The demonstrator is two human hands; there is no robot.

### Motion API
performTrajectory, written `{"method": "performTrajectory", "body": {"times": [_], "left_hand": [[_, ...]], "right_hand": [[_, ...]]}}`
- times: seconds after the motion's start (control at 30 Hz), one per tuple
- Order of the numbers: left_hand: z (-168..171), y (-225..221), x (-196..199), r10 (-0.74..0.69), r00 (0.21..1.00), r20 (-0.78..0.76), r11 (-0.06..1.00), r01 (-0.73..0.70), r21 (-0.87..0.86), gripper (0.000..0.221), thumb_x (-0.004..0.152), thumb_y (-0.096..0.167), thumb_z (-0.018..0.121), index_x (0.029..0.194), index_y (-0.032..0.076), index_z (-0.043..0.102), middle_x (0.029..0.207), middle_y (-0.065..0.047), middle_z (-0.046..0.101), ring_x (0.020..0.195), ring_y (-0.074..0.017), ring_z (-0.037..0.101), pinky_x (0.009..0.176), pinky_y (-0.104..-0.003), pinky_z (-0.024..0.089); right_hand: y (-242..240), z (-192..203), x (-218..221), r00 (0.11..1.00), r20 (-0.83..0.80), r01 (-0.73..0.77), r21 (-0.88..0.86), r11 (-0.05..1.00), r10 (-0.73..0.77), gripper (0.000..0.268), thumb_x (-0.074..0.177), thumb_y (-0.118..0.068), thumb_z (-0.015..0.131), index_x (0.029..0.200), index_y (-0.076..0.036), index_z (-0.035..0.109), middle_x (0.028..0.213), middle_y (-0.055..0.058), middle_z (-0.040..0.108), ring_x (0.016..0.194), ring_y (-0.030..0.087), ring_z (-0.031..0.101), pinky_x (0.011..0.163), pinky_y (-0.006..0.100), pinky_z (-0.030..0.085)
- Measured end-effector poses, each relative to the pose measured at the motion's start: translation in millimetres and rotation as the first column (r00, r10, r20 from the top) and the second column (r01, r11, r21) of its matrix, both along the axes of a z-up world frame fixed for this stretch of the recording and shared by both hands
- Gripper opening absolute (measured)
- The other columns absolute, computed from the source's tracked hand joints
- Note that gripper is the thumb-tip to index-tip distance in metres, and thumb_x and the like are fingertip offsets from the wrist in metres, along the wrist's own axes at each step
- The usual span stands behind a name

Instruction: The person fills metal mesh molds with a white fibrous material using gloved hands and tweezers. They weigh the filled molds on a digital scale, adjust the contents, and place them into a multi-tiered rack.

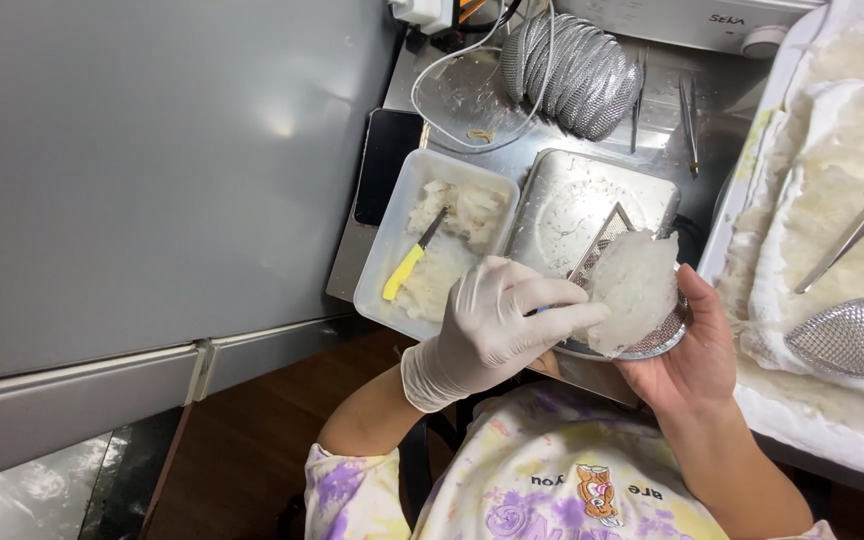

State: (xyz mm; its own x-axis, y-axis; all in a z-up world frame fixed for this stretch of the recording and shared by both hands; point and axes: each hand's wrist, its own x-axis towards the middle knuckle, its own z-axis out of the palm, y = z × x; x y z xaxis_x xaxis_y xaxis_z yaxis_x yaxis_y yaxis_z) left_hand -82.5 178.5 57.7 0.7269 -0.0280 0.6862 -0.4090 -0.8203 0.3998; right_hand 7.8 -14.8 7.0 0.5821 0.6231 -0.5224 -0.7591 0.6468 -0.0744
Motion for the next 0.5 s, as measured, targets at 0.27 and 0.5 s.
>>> {"method": "performTrajectory", "body": {"times": [0.27, 0.5], "left_hand": [[-11, -9, 21, -0.079, 0.986, 0.149, 0.99, 0.095, -0.102, 0.014, 0.101, 0.013, 0.068, 0.11, 0.018, 0.077, 0.11, 0.002, 0.076, 0.083, -0.015, 0.064, 0.083, -0.027, 0.052], [5, -10, 34, -0.1, 0.986, 0.13, 0.987, 0.115, -0.112, 0.014, 0.099, 0.015, 0.07, 0.111, 0.019, 0.078, 0.11, 0.001, 0.076, 0.083, -0.0158, 0.063, 0.083, -0.027, 0.05]], "right_hand": [[6, 8, 8, 0.996, -0.042, -0.088, -0.334, 0.939, 0.078, 0.047, 0.094, -0.047, 0.055, 0.125, -0.012, 0.063, 0.121, 0.01, 0.071, 0.111, 0.032, 0.07, 0.097, 0.061, 0.054], [7, 11, 7, 0.994, -0.081, -0.094, -0.297, 0.95, 0.073, 0.049, 0.094, -0.047, 0.055, 0.126, -0.011, 0.063, 0.122, 0.011, 0.07, 0.11, 0.032, 0.069, 0.097, 0.061, 0.054]]}}
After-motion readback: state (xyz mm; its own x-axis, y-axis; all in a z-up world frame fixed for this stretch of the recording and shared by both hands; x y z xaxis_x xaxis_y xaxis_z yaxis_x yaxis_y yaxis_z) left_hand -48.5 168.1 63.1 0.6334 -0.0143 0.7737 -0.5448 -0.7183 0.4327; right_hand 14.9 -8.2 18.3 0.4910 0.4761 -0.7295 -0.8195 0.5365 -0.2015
